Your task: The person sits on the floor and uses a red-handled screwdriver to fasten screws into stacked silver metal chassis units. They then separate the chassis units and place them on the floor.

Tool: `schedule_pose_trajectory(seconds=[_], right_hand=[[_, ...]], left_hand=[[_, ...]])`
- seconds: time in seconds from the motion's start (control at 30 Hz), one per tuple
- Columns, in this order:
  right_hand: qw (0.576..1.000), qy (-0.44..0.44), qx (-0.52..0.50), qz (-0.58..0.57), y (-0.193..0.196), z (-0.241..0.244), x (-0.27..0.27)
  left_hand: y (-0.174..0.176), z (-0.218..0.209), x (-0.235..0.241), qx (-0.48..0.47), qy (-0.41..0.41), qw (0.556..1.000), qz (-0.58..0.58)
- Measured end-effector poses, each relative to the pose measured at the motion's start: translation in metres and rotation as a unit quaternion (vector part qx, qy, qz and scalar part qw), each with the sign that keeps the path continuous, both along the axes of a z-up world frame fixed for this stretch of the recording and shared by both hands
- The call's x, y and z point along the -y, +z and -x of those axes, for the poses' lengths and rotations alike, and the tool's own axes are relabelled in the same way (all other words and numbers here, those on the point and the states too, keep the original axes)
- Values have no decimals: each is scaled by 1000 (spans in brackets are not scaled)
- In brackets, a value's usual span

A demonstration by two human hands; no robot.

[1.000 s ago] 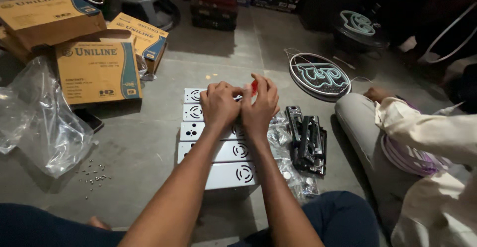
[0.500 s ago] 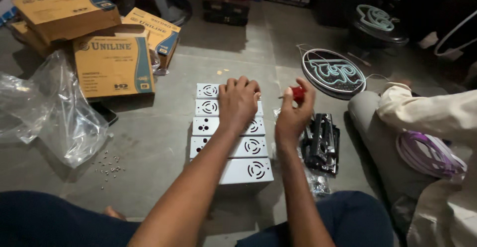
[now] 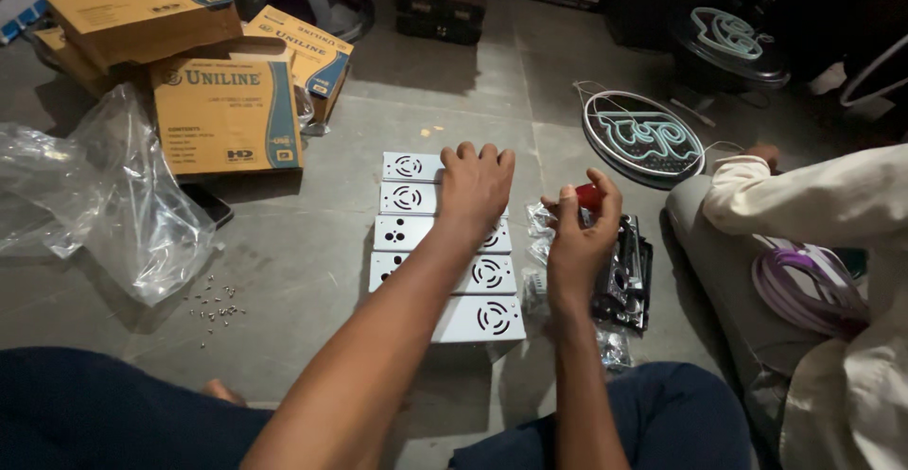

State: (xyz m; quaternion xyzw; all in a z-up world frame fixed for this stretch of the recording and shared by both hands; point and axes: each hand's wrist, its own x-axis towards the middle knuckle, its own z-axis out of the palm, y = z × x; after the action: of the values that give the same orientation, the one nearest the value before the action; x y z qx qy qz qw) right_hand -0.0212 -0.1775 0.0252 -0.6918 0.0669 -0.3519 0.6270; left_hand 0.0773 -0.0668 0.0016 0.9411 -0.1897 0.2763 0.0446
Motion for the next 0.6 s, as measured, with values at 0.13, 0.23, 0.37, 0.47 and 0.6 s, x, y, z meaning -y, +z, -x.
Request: schedule_pose_trajectory(seconds=[0.13,0.23,0.37,0.47,0.6], right_hand=[[998,52,1,36,8,1,-3],[997,77,-11,28,9,2,-9],[995,68,-25,64,6,1,-17],[995,60,-25,81,3,0,-19],[994,80,-19,69,2,-4,-19]], left_hand=[[2,-7,7,-38,31,998,-40],[9,-6,9,-99,28,992,-67],[23,-3,9,-152,7,984,-92],[23,2,0,-137,-25,989,-54],[12,0,-11,-87,-73,993,28]])
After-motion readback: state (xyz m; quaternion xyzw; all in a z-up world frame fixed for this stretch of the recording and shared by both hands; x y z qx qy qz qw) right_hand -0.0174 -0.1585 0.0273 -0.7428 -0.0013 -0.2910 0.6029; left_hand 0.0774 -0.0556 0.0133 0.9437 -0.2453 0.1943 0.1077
